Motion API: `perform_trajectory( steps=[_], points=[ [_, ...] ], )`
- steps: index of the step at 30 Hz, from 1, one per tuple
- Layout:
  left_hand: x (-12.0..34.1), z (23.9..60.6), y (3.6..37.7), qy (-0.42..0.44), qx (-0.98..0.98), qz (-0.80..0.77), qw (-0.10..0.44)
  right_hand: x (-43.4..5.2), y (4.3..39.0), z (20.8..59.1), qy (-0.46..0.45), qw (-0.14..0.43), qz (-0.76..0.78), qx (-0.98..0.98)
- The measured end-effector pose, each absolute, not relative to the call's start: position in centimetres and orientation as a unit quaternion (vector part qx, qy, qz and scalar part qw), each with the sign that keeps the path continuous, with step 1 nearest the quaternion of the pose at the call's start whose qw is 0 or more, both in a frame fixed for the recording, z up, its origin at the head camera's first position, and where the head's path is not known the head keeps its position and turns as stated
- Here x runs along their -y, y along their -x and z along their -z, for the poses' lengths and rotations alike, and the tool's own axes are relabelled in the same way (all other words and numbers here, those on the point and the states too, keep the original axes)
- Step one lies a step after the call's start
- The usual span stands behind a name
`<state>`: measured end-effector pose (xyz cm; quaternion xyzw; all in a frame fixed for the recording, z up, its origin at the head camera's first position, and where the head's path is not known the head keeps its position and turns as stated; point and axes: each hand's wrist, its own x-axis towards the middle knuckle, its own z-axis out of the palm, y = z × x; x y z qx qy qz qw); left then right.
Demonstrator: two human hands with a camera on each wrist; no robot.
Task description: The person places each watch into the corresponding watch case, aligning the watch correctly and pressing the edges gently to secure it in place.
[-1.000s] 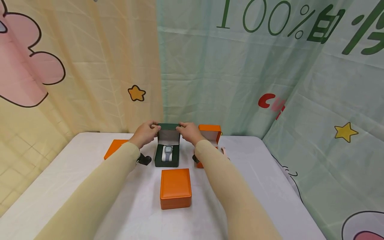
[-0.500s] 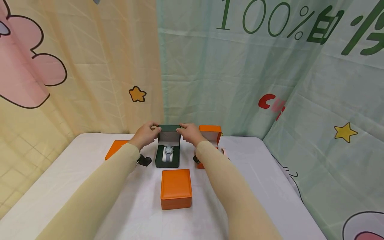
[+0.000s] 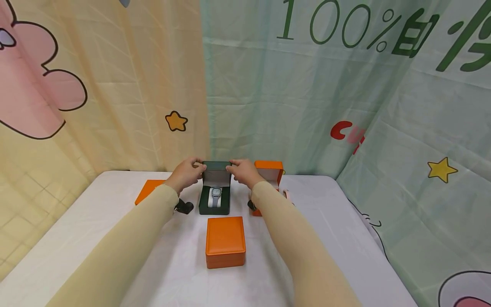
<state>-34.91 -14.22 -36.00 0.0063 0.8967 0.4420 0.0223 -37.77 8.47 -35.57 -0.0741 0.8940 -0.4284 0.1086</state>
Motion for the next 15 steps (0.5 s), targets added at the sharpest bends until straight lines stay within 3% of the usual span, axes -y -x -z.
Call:
perform_trajectory(
  steps=[15],
  points=[
    [14.2, 35.6, 33.8, -0.011, -0.886, -0.463, 0.027, -8.7, 37.2, 35.6, 0.083, 0.111, 0.425, -0.895]
  ],
)
